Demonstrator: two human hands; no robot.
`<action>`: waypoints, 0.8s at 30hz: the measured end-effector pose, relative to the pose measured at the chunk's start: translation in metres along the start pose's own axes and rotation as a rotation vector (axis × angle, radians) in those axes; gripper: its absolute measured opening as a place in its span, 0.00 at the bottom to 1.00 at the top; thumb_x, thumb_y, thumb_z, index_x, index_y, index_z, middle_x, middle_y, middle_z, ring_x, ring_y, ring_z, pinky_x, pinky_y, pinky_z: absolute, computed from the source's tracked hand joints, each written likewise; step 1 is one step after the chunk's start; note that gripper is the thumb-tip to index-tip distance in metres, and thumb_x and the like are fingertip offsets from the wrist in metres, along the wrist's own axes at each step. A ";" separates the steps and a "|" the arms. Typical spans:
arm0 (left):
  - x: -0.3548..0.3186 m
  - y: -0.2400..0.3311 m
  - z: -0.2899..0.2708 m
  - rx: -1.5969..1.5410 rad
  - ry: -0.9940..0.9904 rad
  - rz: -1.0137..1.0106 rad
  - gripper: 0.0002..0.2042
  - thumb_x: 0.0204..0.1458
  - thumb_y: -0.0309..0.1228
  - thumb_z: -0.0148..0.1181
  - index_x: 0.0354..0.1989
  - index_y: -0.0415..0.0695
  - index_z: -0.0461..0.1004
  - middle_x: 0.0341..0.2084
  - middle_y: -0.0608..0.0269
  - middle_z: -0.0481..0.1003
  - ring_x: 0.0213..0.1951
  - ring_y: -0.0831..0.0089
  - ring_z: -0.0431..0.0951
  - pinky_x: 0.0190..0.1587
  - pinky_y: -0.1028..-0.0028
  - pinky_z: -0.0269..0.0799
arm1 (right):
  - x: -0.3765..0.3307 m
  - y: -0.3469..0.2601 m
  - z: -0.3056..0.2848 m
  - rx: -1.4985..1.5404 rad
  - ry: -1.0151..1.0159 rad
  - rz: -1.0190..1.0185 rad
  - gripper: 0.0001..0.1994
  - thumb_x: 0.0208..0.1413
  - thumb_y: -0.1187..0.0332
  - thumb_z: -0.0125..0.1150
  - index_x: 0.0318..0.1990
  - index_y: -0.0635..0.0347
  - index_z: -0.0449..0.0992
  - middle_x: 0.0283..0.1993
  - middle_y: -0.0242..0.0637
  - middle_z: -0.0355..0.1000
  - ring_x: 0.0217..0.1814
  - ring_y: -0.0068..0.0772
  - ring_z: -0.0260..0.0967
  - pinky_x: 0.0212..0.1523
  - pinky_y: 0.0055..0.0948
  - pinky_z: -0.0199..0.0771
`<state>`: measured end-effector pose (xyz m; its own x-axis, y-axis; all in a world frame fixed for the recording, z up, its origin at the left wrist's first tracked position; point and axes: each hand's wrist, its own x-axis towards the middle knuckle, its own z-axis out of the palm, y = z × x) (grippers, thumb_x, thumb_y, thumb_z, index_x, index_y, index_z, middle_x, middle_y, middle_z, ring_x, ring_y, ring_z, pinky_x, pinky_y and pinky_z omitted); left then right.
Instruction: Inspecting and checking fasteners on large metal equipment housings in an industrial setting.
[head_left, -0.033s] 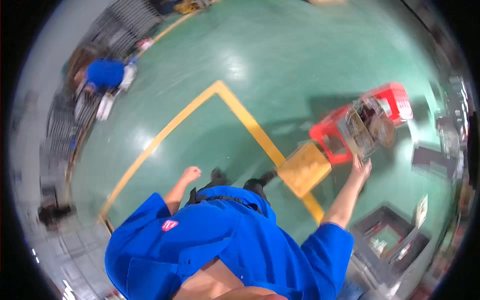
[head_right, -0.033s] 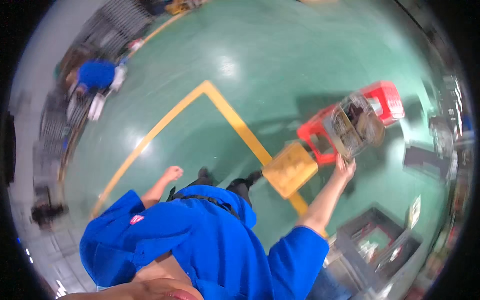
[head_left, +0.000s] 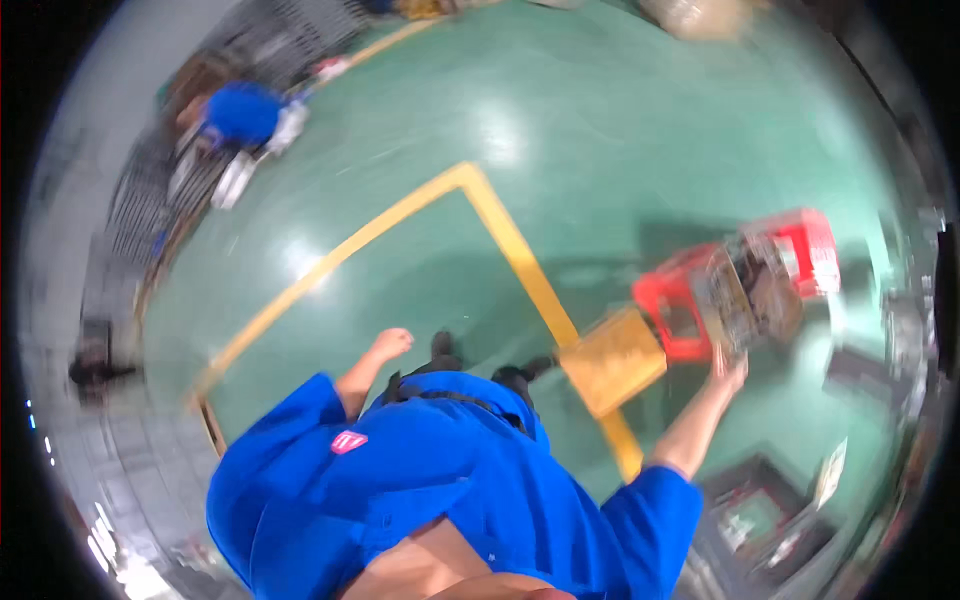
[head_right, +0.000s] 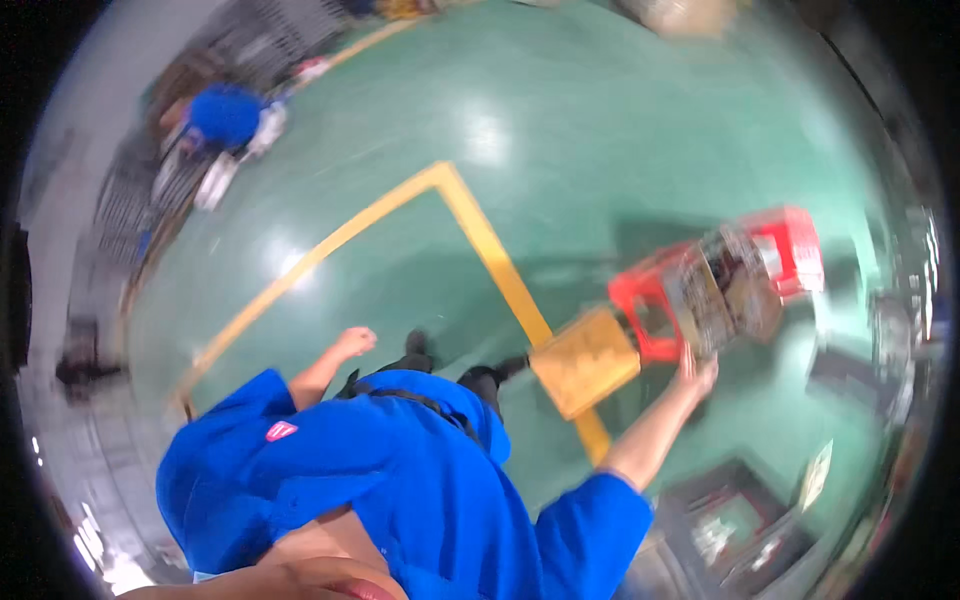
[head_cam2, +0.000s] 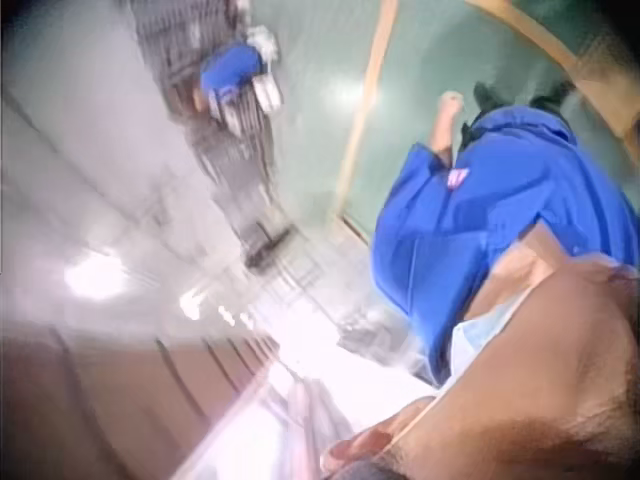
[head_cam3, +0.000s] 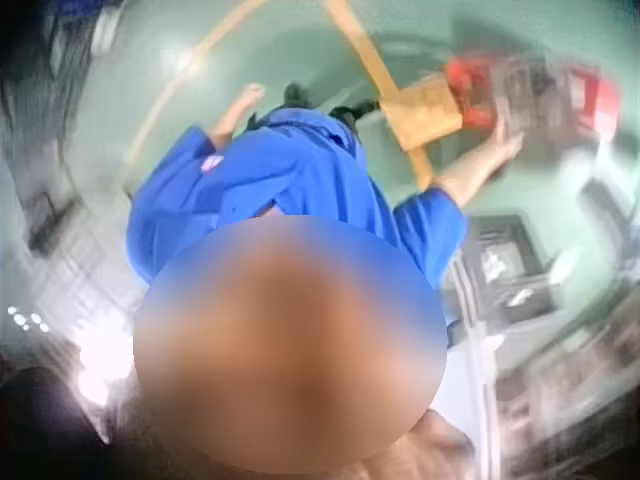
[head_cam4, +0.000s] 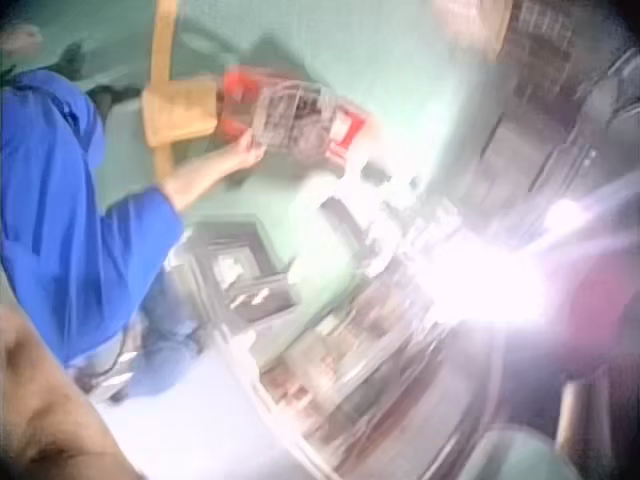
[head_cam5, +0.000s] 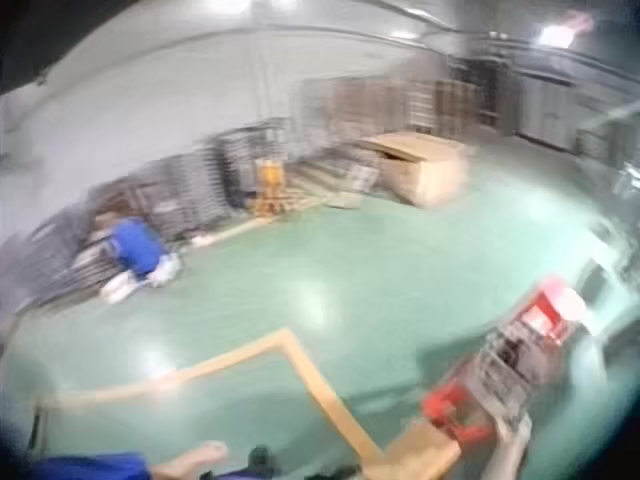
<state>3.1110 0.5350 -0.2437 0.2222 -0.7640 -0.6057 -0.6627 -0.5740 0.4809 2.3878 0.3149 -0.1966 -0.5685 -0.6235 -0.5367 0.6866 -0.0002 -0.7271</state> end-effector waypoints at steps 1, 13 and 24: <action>-0.008 -0.003 0.006 0.109 0.078 0.095 0.12 0.46 0.36 0.52 0.27 0.41 0.77 0.24 0.54 0.77 0.27 0.61 0.77 0.30 0.64 0.72 | 0.006 -0.007 0.007 -0.149 0.027 0.075 0.30 0.57 0.57 0.45 0.58 0.76 0.51 0.55 0.63 0.58 0.55 0.60 0.62 0.51 0.44 0.73; -0.012 -0.046 0.121 -0.027 0.255 0.174 0.08 0.34 0.32 0.58 0.15 0.40 0.74 0.17 0.48 0.72 0.19 0.54 0.72 0.21 0.59 0.65 | -0.165 0.267 0.065 -1.566 -1.289 0.462 0.15 0.52 0.62 0.52 0.40 0.65 0.73 0.36 0.45 0.72 0.29 0.38 0.71 0.28 0.33 0.74; 0.010 -0.212 0.052 -0.240 0.192 -0.102 0.06 0.36 0.29 0.57 0.23 0.41 0.73 0.22 0.52 0.73 0.27 0.57 0.73 0.28 0.61 0.67 | -0.271 0.359 0.214 -2.093 -1.839 -0.410 0.11 0.48 0.68 0.51 0.29 0.65 0.78 0.25 0.44 0.74 0.20 0.34 0.71 0.26 0.31 0.73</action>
<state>3.2167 0.6648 -0.3847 0.4251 -0.7273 -0.5387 -0.4474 -0.6863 0.5734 2.8855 0.3166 -0.2204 0.7342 -0.4086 -0.5422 -0.6680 -0.5771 -0.4697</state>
